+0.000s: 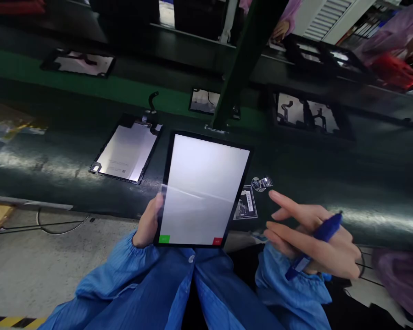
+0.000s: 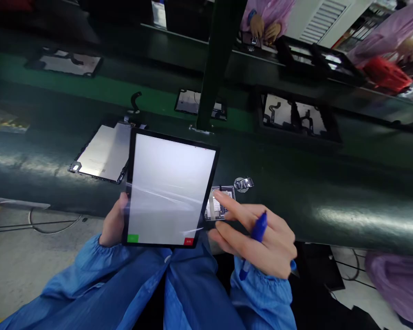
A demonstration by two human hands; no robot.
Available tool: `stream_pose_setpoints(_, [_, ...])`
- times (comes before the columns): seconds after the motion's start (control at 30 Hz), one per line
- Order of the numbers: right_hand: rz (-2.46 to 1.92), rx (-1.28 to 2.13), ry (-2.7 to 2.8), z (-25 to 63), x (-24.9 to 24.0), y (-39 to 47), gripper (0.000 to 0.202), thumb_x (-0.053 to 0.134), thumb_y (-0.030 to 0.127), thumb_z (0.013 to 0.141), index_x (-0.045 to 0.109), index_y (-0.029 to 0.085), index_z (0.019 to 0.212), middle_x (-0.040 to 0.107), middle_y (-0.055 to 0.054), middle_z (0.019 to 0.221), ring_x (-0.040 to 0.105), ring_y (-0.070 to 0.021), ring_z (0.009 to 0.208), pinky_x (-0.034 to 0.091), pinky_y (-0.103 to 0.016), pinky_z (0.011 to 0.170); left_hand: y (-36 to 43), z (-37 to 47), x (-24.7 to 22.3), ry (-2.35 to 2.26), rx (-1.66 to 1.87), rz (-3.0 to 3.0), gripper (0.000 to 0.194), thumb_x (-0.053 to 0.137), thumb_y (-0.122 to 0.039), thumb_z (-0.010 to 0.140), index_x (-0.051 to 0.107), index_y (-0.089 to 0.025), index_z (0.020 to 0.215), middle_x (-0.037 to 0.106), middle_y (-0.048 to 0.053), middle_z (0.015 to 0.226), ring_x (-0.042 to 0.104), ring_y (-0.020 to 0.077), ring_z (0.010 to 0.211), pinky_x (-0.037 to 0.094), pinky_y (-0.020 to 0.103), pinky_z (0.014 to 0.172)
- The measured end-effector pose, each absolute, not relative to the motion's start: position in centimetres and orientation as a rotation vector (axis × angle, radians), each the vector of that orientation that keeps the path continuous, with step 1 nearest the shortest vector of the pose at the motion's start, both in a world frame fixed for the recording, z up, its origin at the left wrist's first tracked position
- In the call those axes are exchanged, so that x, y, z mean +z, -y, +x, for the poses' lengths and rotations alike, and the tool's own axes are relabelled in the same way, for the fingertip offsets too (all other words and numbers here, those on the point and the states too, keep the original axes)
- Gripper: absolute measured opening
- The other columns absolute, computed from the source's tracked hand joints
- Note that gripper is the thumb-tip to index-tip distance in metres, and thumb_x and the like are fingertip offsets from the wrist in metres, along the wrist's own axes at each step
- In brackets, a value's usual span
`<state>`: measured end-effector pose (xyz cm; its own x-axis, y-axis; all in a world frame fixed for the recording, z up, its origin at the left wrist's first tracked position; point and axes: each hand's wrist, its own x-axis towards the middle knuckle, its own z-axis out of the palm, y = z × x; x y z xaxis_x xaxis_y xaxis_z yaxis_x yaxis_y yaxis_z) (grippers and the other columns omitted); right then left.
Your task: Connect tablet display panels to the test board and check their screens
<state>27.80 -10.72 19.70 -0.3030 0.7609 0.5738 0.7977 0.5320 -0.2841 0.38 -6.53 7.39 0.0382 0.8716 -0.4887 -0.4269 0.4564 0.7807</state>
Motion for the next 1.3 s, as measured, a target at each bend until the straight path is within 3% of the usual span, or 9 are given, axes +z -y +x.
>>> stream_pose_setpoints(0.17, [-1.118, 0.215, 2.090, 24.1, 20.5, 4.7, 0.023, 0.066, 0.035, 0.090, 0.066, 0.029, 0.068, 0.079, 0.003, 0.092, 0.072, -0.0167, 0.071, 0.063, -0.032, 0.064, 5.8, 2.3, 8.9, -0.983, 0.914, 0.922, 0.041, 0.065, -0.058, 0.086, 0.079, -0.020, 0.092, 0.078, 0.005, 0.098, 0.069, 0.0277, 0.095, 0.054, 0.032, 0.084])
stream_pose_setpoints(0.23, [-1.140, 0.329, 1.848, 23.7, 20.3, 2.9, 0.019, 0.065, 0.034, 0.092, 0.066, 0.029, 0.074, 0.075, 0.003, 0.081, 0.072, -0.0176, 0.073, 0.064, -0.035, 0.069, 5.8, 2.7, 9.1, -0.979, 0.878, 0.946, 0.040, 0.068, -0.058, 0.084, 0.079, -0.019, 0.087, 0.078, 0.005, 0.093, 0.069, 0.0281, 0.091, 0.054, 0.032, 0.081])
stream_pose_setpoints(0.3, [-1.099, 0.513, 1.673, 24.4, 19.7, 2.0, 0.004, 0.069, 0.033, 0.089, 0.068, 0.030, 0.092, 0.074, 0.003, 0.094, 0.074, -0.0189, 0.086, 0.064, -0.039, 0.084, 5.8, 2.7, 8.9, -1.012, 0.872, 0.894, 0.039, 0.073, -0.058, 0.079, 0.079, -0.020, 0.082, 0.078, 0.004, 0.086, 0.069, 0.0274, 0.086, 0.054, 0.032, 0.078])
stream_pose_setpoints(0.43, [-1.078, 0.828, 1.723, 26.9, 18.4, 1.7, 0.071, 0.091, 0.035, 0.065, 0.060, 0.032, 0.128, 0.066, 0.000, 0.134, 0.063, -0.0295, 0.125, 0.046, -0.053, 0.116, 5.9, 2.1, 8.3, -1.111, 0.921, 0.654, 0.037, 0.080, -0.054, 0.073, 0.078, -0.018, 0.081, 0.078, 0.004, 0.082, 0.070, 0.0257, 0.083, 0.055, 0.031, 0.075])
stream_pose_setpoints(0.53, [-1.195, 0.932, 1.626, 27.8, 17.3, 1.1, 0.080, 0.093, 0.046, 0.058, 0.061, 0.030, 0.129, 0.067, -0.003, 0.133, 0.061, -0.0340, 0.127, 0.045, -0.058, 0.114, 6.0, 2.2, 8.6, -1.148, 0.911, 0.455, 0.035, 0.078, -0.051, 0.076, 0.077, -0.018, 0.087, 0.079, 0.006, 0.087, 0.073, 0.0258, 0.086, 0.057, 0.031, 0.075])
stream_pose_setpoints(0.73, [-1.187, 0.908, 1.437, 27.4, 14.8, -1.3, 0.075, 0.065, 0.073, 0.077, 0.055, 0.028, 0.136, 0.073, -0.006, 0.122, 0.068, -0.0300, 0.117, 0.054, -0.053, 0.104, 5.2, 3.4, 11.8, -1.059, 0.791, 0.208, 0.033, 0.060, -0.044, 0.091, 0.077, -0.016, 0.092, 0.079, 0.009, 0.089, 0.076, 0.0311, 0.092, 0.063, 0.039, 0.081])
stream_pose_setpoints(0.9, [-1.107, 0.980, 1.398, 27.4, 12.5, -2.9, 0.062, 0.051, 0.069, 0.090, 0.054, 0.025, 0.133, 0.074, -0.006, 0.118, 0.070, -0.0268, 0.115, 0.053, -0.052, 0.105, 3.9, 3.2, 13.0, -1.139, 0.781, 0.112, 0.028, 0.055, -0.032, 0.095, 0.076, -0.014, 0.101, 0.079, 0.008, 0.092, 0.075, 0.0284, 0.099, 0.063, 0.037, 0.088])
stream_pose_setpoints(1.1, [-1.147, 1.071, 1.297, 27.5, 10.8, -3.9, 0.067, 0.047, 0.073, 0.089, 0.053, 0.022, 0.132, 0.074, -0.008, 0.118, 0.069, -0.0248, 0.116, 0.053, -0.048, 0.107, 3.1, 2.3, 12.2, -1.120, 0.719, 0.106, 0.027, 0.067, -0.037, 0.090, 0.076, -0.016, 0.104, 0.080, 0.007, 0.094, 0.073, 0.0306, 0.106, 0.061, 0.038, 0.095])
stream_pose_setpoints(1.3, [-1.160, 1.112, 1.257, 27.5, 9.7, -4.4, 0.062, 0.048, 0.069, 0.090, 0.055, 0.022, 0.130, 0.075, -0.007, 0.117, 0.070, -0.0240, 0.116, 0.053, -0.046, 0.106, 2.9, 2.6, 12.0, -1.104, 0.722, 0.055, 0.027, 0.057, -0.033, 0.096, 0.075, -0.017, 0.109, 0.079, 0.004, 0.094, 0.072, 0.0296, 0.107, 0.058, 0.043, 0.101])
